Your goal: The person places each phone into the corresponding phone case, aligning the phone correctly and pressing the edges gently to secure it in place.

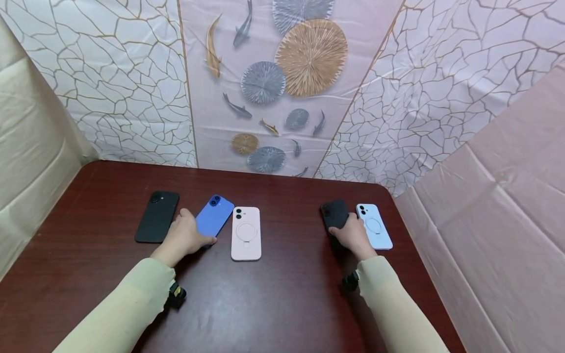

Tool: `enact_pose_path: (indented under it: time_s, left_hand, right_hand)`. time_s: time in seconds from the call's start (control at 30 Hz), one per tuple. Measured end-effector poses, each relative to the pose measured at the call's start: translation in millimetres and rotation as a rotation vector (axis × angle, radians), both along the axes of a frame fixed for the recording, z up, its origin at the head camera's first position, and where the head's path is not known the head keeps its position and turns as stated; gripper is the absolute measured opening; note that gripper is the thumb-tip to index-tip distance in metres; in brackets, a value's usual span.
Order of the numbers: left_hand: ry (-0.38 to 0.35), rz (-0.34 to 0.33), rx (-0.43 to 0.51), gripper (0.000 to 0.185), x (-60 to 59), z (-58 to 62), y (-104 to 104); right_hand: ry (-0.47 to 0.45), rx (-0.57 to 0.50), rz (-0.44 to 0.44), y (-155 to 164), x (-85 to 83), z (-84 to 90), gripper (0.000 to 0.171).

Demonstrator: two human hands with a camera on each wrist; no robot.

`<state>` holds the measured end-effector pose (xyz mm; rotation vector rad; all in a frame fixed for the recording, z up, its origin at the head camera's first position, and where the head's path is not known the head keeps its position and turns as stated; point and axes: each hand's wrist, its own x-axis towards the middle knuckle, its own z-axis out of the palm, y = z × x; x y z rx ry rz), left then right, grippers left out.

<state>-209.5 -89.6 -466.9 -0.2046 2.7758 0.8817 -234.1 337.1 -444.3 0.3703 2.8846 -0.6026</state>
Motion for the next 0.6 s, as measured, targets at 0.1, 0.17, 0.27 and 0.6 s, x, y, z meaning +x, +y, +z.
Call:
enact_pose_path:
  time_s: [0.1,0.17,0.27,0.6]
  left_hand:
    - [0.005,0.021,0.075,0.1,1.0,-1.1,-1]
    - [0.02,0.028,0.102,0.094,2.8,-2.3,-3]
    - [0.045,0.017,0.133,0.077,6.6,-2.5,-8]
    - [0.008,-0.048,0.396,0.05,20.6,-3.5,-24]
  right_hand:
    - [0.014,-0.044,0.017,-6,1.1,5.0,0.061]
    - [0.022,-0.069,0.023,-9,1.8,8.0,0.051]
    - [0.03,-0.087,0.035,-13,3.6,12.0,0.041]
    - [0.051,-0.192,0.069,-36,16.0,21.3,0.027]
